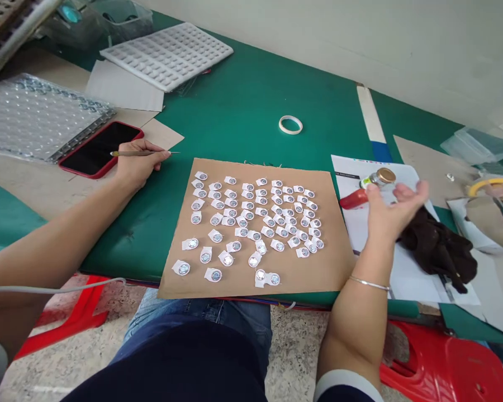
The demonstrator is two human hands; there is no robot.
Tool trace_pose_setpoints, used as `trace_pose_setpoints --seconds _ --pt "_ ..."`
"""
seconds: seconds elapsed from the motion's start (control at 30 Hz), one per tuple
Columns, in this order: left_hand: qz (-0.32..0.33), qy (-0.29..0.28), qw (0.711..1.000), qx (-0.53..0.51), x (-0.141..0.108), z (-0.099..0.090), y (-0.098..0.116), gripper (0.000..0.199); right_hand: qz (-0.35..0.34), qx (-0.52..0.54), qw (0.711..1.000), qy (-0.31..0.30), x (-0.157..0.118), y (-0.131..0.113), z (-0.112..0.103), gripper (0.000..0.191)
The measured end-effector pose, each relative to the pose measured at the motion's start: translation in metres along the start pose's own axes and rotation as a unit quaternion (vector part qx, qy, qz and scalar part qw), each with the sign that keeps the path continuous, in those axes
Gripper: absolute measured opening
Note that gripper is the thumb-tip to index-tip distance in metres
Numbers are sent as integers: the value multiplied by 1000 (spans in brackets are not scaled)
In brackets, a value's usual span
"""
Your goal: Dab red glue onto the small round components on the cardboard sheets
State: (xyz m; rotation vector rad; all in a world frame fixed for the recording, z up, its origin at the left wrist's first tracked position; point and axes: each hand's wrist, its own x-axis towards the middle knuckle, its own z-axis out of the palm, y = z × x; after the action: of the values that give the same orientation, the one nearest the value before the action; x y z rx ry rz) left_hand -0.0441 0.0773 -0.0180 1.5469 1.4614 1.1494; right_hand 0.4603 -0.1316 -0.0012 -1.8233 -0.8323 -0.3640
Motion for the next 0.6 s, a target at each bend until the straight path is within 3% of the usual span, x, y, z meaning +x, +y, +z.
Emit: trace_pose_setpoints --seconds 0.13,0.23,0.27,0.37,0.43,0.5,0.6 --pt "26 36 999 -4 -8 -1 15 24 -145 -47 985 77 -5 -40 -16 73" --pt "115 20 993 -7 -24 5 46 21 -243 22 969 37 -19 -96 -17 46" --pt "149 -25 988 -4 -32 9 60 18 -255 44 966 -4 -27 -120 -14 42" --pt "233 -144 962 -5 -57 25 105 10 -255 99 940 -206 -57 -190 2 40" --pt "239 -202 950 -10 -73 36 131 10 -232 132 893 -362 -78 -226 15 46" --pt "230 -230 945 -13 -85 43 149 11 -242 130 868 -414 -95 -248 28 40" --pt "219 -236 947 -8 -93 43 159 11 -236 121 861 -435 -106 -258 44 12"
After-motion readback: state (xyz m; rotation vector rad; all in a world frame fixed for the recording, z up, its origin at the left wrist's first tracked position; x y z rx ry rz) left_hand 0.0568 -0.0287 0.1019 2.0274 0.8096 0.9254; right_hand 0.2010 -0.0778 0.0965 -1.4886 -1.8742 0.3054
